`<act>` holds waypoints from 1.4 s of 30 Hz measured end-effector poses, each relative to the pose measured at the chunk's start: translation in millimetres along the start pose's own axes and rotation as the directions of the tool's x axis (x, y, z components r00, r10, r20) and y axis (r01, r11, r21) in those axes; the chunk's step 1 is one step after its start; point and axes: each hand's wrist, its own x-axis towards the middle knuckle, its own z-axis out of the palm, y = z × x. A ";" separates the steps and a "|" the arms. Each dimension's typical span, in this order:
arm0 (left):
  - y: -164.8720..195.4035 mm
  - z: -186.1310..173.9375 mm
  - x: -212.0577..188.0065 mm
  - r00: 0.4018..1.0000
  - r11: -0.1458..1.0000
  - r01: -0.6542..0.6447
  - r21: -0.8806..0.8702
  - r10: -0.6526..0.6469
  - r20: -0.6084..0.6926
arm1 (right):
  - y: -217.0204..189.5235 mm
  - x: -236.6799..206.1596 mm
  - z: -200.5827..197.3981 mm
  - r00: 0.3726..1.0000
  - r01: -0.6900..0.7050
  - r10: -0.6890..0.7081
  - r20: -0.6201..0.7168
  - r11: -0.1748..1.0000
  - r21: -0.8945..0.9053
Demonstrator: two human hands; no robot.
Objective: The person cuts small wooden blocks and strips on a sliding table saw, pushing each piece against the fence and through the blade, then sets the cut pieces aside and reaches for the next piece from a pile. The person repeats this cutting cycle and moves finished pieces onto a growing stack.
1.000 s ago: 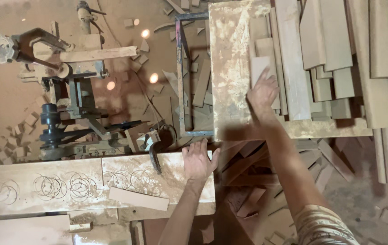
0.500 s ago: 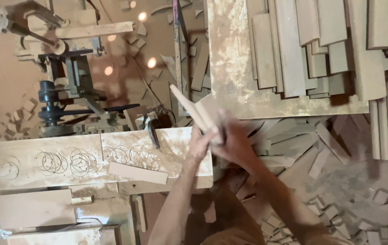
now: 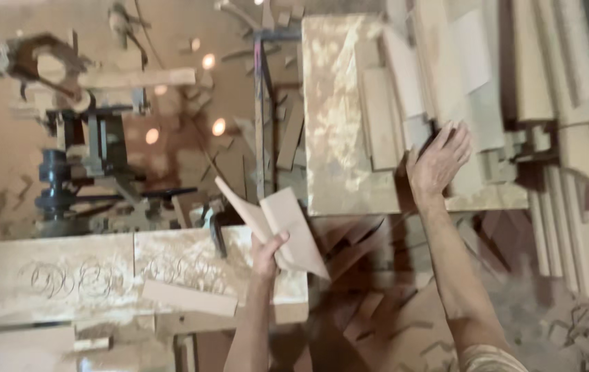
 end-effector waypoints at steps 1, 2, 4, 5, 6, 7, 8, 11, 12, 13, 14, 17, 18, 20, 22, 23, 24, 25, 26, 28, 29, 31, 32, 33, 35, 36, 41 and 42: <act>2.5 3.3 0.9 0.999 0.999 -0.034 0.017 0.033 0.029 | 3.7 10.6 -2.6 1.000 -0.002 0.003 0.022 0.998 -0.060; 4.4 6.2 1.5 1.000 1.000 -0.019 0.010 0.019 0.022 | 5.4 23.5 -0.9 0.992 -0.056 0.055 0.109 0.998 0.009; 5.8 9.5 -1.0 0.998 0.999 0.051 0.004 -0.051 -0.022 | 5.5 38.9 10.3 0.930 -0.186 0.136 0.340 0.975 0.118; 5.2 10.1 -1.4 1.000 1.000 0.024 0.002 -0.024 -0.013 | 5.9 39.0 17.1 0.942 -0.125 0.120 0.313 0.992 -0.004; 3.7 9.9 -2.3 1.000 1.000 -0.018 0.000 0.018 -0.001 | 5.1 39.7 24.6 0.956 -0.064 0.096 0.277 0.990 -0.122; 1.7 8.5 -2.5 0.998 0.998 -0.061 -0.002 0.061 -0.003 | 2.8 39.0 32.2 0.966 0.002 0.059 0.251 0.972 -0.234; -0.7 7.3 -1.6 0.998 0.998 -0.056 -0.014 0.056 -0.008 | 1.6 36.3 36.7 0.976 -0.004 0.048 0.211 0.979 -0.206; -6.5 0.3 0.9 1.000 0.999 -0.026 -0.036 0.025 -0.014 | -11.5 19.8 39.0 0.983 0.020 0.006 0.184 0.990 -0.141; -7.5 -1.4 2.0 1.000 0.999 -0.023 -0.037 0.024 0.007 | -21.5 13.8 36.4 0.977 0.049 -0.019 0.213 0.990 -0.132; -7.6 -3.2 1.9 0.999 0.999 -0.022 -0.035 0.023 0.026 | -32.8 8.0 32.0 0.969 0.076 -0.045 0.243 0.990 -0.119; -7.5 -3.9 2.4 0.999 0.997 -0.039 -0.064 0.040 0.014 | -51.8 2.4 30.3 0.933 -0.015 0.028 0.360 0.999 -0.038; -5.5 -3.0 0.8 0.998 0.992 -0.058 -0.111 0.056 -0.018 | -129.8 -30.4 34.7 0.980 0.115 -0.169 0.104 0.911 0.397; -5.2 -2.0 -0.1 0.999 0.994 -0.045 -0.102 0.043 -0.018 | -155.5 -34.9 40.1 0.922 -0.120 -0.033 0.387 0.923 0.365; -5.4 -0.3 -1.2 0.998 0.997 -0.052 -0.054 0.051 -0.029 | -195.9 -44.8 45.2 0.797 -0.328 0.127 0.591 0.911 0.248; -7.0 -0.2 -1.7 0.992 0.992 -0.121 0.029 0.122 -0.036 | -217.3 -52.6 50.1 0.861 -0.313 0.176 0.477 0.923 0.225; -7.9 -1.3 -1.2 0.993 0.993 -0.111 0.040 0.112 -0.020 | -221.6 -56.8 51.8 0.869 -0.322 0.186 0.459 0.917 0.237; -9.1 -2.5 -1.2 0.995 0.995 -0.093 0.044 0.094 -0.014 | -222.0 -61.5 52.4 0.873 -0.325 0.193 0.447 0.915 0.240; -10.4 -4.1 -1.7 0.997 0.996 -0.075 0.040 0.076 -0.018 | -221.2 -66.0 51.9 0.878 -0.319 0.191 0.439 0.917 0.239; -11.4 -5.8 -2.2 0.996 0.994 -0.089 0.057 0.090 -0.012 | -219.5 -70.9 51.1 0.857 -0.342 0.210 0.470 0.915 0.216; -12.2 -9.5 -1.0 0.990 0.985 -0.139 0.103 0.136 0.033 | -216.8 -74.7 52.3 0.823 -0.398 0.260 0.506 0.898 0.186; -12.3 -10.8 -0.4 0.992 0.987 -0.123 0.103 0.120 0.031 | -215.9 -72.1 54.5 0.835 -0.412 0.292 0.466 0.893 0.180; -11.9 -12.4 0.2 0.996 0.991 -0.086 0.104 0.084 0.023 | -216.6 -56.8 63.2 0.852 -0.439 0.350 0.390 0.883 0.165; -11.6 -12.6 0.9 0.995 0.989 -0.099 0.110 0.097 0.024 | -215.2 -41.9 68.5 0.912 -0.350 0.279 0.301 0.912 0.216; -11.3 -12.4 1.1 0.994 0.987 -0.111 0.116 0.109 0.020 | -211.1 -24.8 73.3 0.957 -0.252 0.201 0.211 0.933 0.256; -10.7 -11.1 1.8 0.992 0.985 -0.130 0.117 0.128 0.021 | -203.2 25.1 85.8 0.981 -0.186 0.162 0.109 0.949 0.256; -10.6 -10.1 2.0 0.990 0.985 -0.140 0.106 0.138 0.028 | -198.9 52.7 91.6 0.985 -0.159 0.146 0.089 0.973 0.169; -10.2 -3.6 1.9 0.991 0.992 -0.129 0.012 0.129 0.044 | -194.7 107.7 115.3 0.956 -0.153 0.148 0.255 0.988 0.002; -9.9 -2.6 2.1 0.992 0.993 -0.119 0.003 0.119 0.035 | -196.6 109.6 118.5 0.953 -0.181 0.176 0.246 0.984 -0.004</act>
